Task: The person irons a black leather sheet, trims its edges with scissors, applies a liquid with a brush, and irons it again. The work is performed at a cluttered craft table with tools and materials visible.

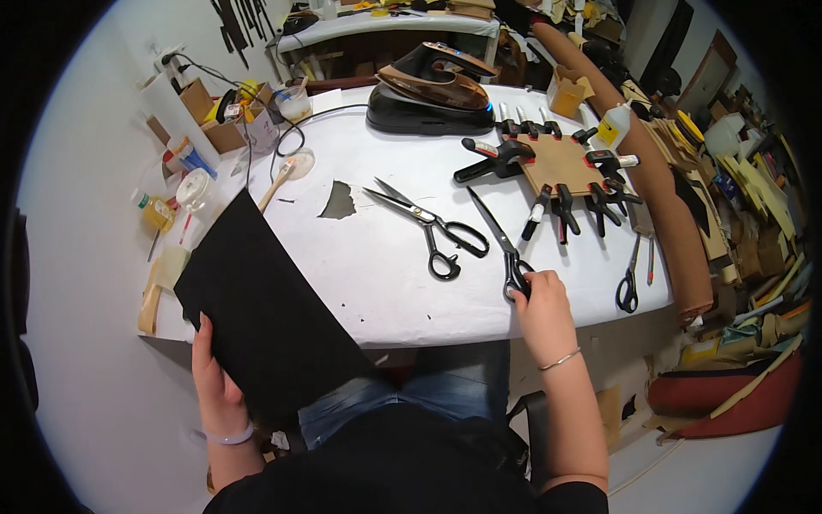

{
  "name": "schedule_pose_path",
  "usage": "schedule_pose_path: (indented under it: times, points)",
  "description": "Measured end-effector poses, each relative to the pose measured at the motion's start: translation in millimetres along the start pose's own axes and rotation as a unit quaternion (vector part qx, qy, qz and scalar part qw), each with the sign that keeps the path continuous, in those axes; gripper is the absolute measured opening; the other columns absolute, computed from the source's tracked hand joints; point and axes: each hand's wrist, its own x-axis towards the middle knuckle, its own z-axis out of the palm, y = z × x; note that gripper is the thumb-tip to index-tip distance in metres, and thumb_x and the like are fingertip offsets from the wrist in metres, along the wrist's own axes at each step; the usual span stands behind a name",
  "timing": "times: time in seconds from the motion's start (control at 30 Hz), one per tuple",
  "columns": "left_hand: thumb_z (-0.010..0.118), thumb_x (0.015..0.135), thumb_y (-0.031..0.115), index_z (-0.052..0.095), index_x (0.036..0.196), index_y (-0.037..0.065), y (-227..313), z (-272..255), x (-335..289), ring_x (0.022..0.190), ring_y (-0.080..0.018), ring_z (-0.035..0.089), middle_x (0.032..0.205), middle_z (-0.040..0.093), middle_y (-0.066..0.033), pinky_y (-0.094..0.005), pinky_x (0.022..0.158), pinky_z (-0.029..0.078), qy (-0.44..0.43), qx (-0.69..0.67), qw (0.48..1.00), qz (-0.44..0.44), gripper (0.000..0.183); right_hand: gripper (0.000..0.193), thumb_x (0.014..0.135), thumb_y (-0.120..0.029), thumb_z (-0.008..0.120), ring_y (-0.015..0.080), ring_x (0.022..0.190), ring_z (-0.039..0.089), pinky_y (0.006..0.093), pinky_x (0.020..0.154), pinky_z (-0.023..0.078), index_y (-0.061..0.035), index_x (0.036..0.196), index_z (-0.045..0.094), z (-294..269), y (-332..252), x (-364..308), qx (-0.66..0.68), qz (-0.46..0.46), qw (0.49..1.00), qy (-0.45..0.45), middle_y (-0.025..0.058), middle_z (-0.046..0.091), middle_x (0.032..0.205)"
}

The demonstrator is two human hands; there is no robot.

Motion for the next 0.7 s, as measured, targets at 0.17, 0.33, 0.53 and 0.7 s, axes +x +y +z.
schedule_pose_path:
  times: [0.17, 0.33, 0.53, 0.7]
  points:
    - [0.054, 0.104, 0.020, 0.048, 0.142, 0.001, -1, -2, 3, 0.124, -0.0281, 0.059, 0.138, 0.058, -0.0142, -0.0419, 0.107, 0.048, 0.001, -0.086, 0.995, -0.043, 0.043, 0.035, 0.076, -0.017, 0.078, 0.0396, 0.086, 0.066, 0.0416, 0.083, 0.054, 0.0051, 0.100, 0.067, -18, -9, 31, -0.039, 0.041, 0.989, -0.140, 0.0227, 0.069, 0.093]
    - [0.056, 0.103, 0.021, 0.049, 0.141, 0.001, 11, -6, -6, 0.120, -0.0277, 0.062, 0.134, 0.061, -0.0142, -0.0415, 0.103, 0.051, -0.005, -0.077, 0.996, -0.038, 0.043, 0.016, 0.091, -0.013, 0.067, 0.0193, 0.079, 0.070, 0.0326, 0.079, 0.056, 0.0024, 0.096, 0.068, -53, -3, 40, 0.349, 0.205, 0.826, -0.391, 0.0127, 0.073, 0.088]
    - [0.055, 0.103, 0.019, 0.051, 0.139, -0.001, 11, -2, -16, 0.117, -0.0289, 0.064, 0.131, 0.063, -0.0165, -0.0414, 0.100, 0.054, -0.033, -0.128, 0.987, -0.093, 0.041, 0.023, 0.085, 0.002, 0.069, 0.0178, 0.079, 0.067, 0.0321, 0.078, 0.056, -0.0033, 0.105, 0.058, -30, -86, -28, 0.602, 0.143, 0.737, -0.272, 0.0062, 0.066, 0.088]
    - [0.049, 0.105, 0.027, 0.049, 0.141, 0.000, 3, 12, -13, 0.120, -0.0308, 0.063, 0.135, 0.061, -0.0168, -0.0441, 0.103, 0.052, -0.111, -0.219, 0.949, -0.197, 0.045, 0.041, 0.081, -0.009, 0.082, 0.0158, 0.090, 0.062, 0.0312, 0.084, 0.050, -0.0068, 0.111, 0.054, 30, -149, -26, 0.696, -0.049, 0.665, -0.267, 0.0048, 0.063, 0.095]
